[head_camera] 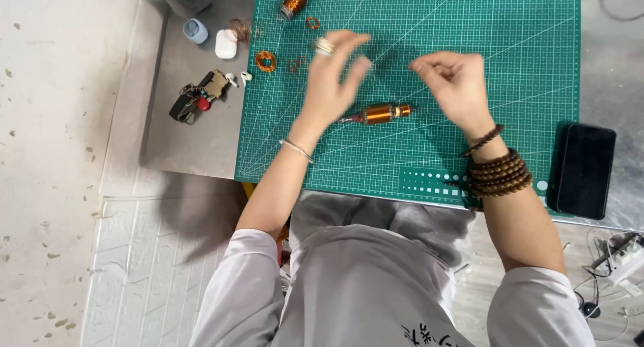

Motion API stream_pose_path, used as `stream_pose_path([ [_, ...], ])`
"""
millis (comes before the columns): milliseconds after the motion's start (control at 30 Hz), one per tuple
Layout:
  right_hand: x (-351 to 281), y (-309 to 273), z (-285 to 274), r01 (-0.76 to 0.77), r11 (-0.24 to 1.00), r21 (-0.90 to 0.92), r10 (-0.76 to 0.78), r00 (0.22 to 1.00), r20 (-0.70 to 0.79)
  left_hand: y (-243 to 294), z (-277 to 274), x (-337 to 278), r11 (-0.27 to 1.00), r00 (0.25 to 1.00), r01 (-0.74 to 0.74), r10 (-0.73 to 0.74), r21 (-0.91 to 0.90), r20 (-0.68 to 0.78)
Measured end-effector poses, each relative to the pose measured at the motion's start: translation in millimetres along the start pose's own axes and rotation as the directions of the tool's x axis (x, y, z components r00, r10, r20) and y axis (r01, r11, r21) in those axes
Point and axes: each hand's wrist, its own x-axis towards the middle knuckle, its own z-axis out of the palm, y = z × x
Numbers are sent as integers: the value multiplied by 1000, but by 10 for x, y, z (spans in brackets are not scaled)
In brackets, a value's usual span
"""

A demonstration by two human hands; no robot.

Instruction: Winding copper wire around a metal core and assembling small components on a workbench.

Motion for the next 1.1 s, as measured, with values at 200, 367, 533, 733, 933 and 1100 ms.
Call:
stream_pose_path([
  [200, -14, -180, 50, 153, 987, 42, -155, 985, 68, 104, 153, -22, 951, 952, -304, 301, 59, 63],
  [367, -23, 9, 0, 68, 997, 20, -70, 988, 137, 223, 49, -8, 982, 969, -190, 185, 13, 161],
  [533, 4, -58, -88, 64, 998, 28, -68, 972, 223, 206, -4, 0, 954, 951, -292, 282, 68, 123],
  [733, 23, -68, -330, -28, 995, -97, 60, 939, 339, 37, -257, -216, 894, 934, -269, 151, 359, 323],
  [933, -13, -85, -481, -85, 989, -124, 125, 927, 354, 79, -505, -404, 935, 948, -203, 113, 291, 298],
  [1100, 1, -65, -565, -56, 980, -191, 124, 922, 368, 36, -606, -486, 912, 950, -231, 137, 338, 281],
])
